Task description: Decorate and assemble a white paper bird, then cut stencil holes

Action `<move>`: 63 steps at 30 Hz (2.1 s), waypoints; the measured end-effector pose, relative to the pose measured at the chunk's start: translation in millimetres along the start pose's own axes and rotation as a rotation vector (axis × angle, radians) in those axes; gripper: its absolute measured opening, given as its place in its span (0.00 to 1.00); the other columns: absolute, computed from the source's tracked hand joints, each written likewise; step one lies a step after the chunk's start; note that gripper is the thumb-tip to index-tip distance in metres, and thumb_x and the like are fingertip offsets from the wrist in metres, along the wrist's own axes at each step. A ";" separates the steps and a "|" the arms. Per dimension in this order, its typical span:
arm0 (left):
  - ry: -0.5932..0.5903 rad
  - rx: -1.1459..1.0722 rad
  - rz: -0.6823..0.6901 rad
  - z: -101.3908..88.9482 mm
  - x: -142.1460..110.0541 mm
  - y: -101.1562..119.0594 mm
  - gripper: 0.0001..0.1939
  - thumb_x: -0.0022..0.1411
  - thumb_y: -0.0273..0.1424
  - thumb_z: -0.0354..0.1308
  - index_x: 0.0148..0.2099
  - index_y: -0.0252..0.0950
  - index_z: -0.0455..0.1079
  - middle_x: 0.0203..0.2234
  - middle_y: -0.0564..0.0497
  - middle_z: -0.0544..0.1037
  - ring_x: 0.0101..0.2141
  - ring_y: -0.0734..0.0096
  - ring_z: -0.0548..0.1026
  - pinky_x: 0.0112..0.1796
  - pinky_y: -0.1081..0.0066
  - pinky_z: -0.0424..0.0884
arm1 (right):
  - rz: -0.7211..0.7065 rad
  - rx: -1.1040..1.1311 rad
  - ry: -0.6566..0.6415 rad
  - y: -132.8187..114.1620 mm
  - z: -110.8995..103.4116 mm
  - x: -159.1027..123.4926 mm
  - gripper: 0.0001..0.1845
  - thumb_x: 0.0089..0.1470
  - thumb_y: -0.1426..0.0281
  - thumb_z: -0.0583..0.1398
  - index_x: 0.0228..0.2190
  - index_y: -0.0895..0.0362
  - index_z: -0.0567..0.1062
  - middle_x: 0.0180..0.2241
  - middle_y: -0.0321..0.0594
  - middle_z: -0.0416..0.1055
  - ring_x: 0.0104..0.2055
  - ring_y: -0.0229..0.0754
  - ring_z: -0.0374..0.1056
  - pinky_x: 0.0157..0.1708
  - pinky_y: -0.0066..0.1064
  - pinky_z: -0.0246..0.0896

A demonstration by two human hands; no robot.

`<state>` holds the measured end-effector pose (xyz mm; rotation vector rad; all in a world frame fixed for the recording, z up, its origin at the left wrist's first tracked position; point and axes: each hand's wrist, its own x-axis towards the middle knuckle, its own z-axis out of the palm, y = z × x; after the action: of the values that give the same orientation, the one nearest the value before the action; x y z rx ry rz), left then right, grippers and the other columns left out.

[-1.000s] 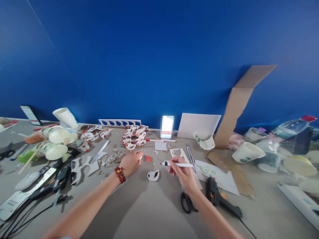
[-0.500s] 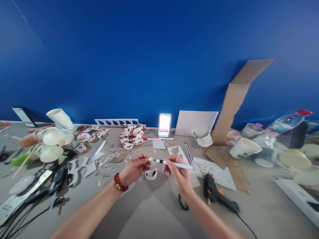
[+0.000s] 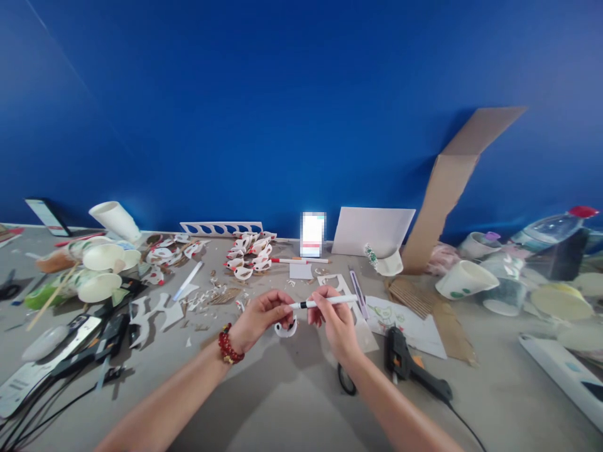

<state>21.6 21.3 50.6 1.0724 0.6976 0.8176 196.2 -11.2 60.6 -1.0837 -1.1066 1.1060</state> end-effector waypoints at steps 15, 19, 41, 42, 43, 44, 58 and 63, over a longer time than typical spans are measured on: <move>0.075 0.423 0.148 31.4 -8.5 18.5 0.09 0.59 0.36 0.59 0.34 0.35 0.73 0.24 0.50 0.77 0.24 0.71 0.73 0.27 0.75 0.65 | -0.024 0.146 0.243 13.4 17.6 -0.8 0.17 0.57 0.61 0.54 0.20 0.53 0.57 0.14 0.26 0.52 0.15 0.33 0.48 0.16 0.26 0.46; 0.059 0.637 0.242 4.3 3.0 14.6 0.07 0.59 0.35 0.60 0.36 0.39 0.75 0.27 0.49 0.78 0.29 0.66 0.73 0.33 0.72 0.64 | 0.068 0.045 0.079 18.3 -1.1 2.1 0.15 0.56 0.55 0.57 0.30 0.54 0.68 0.15 0.29 0.61 0.17 0.36 0.56 0.19 0.28 0.52; 0.161 1.510 0.299 -48.0 38.8 -16.9 0.07 0.64 0.31 0.52 0.38 0.38 0.71 0.36 0.46 0.71 0.40 0.62 0.69 0.42 0.65 0.64 | 0.059 -0.176 0.002 29.0 -62.3 -11.5 0.13 0.45 0.70 0.63 0.36 0.56 0.71 0.29 0.36 0.67 0.26 0.37 0.61 0.23 0.26 0.57; 0.165 1.505 0.263 -48.3 35.9 -18.7 0.06 0.63 0.33 0.54 0.38 0.38 0.71 0.37 0.46 0.71 0.40 0.61 0.69 0.42 0.65 0.64 | 0.066 -0.185 -0.011 30.9 -61.5 -10.8 0.12 0.46 0.69 0.63 0.35 0.56 0.71 0.29 0.36 0.68 0.26 0.36 0.61 0.23 0.26 0.57; 0.170 1.492 0.227 -48.1 33.8 -20.2 0.06 0.61 0.34 0.57 0.39 0.38 0.71 0.37 0.47 0.71 0.40 0.61 0.69 0.42 0.66 0.64 | 0.072 -0.193 -0.018 32.6 -60.1 -10.3 0.11 0.47 0.68 0.63 0.35 0.56 0.71 0.28 0.36 0.68 0.25 0.36 0.61 0.23 0.26 0.57; 0.176 1.472 0.197 -47.8 32.8 -21.4 0.07 0.60 0.35 0.58 0.40 0.39 0.71 0.38 0.47 0.71 0.41 0.60 0.69 0.42 0.66 0.64 | 0.075 -0.203 -0.023 33.9 -58.2 -9.8 0.10 0.48 0.67 0.62 0.35 0.56 0.71 0.27 0.35 0.68 0.24 0.36 0.61 0.23 0.26 0.57; 0.299 1.182 0.217 -50.4 23.2 -18.0 0.06 0.59 0.30 0.56 0.41 0.40 0.69 0.30 0.50 0.76 0.32 0.65 0.73 0.36 0.70 0.65 | -0.022 -1.015 -0.152 -0.7 -108.6 -59.3 0.11 0.56 0.61 0.57 0.25 0.52 0.71 0.22 0.36 0.68 0.23 0.40 0.63 0.25 0.29 0.56; 0.241 0.608 0.213 -41.4 19.8 -11.3 0.10 0.57 0.32 0.60 0.42 0.38 0.68 0.30 0.52 0.76 0.26 0.72 0.74 0.31 0.73 0.68 | 0.016 -1.292 -0.190 1.9 -112.8 -93.0 0.11 0.53 0.60 0.59 0.24 0.52 0.69 0.26 0.37 0.72 0.24 0.42 0.68 0.24 0.29 0.55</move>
<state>0.7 54.7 24.5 1.6309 1.0902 0.9542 297.9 -113.0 34.7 -1.9646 -2.0500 0.3948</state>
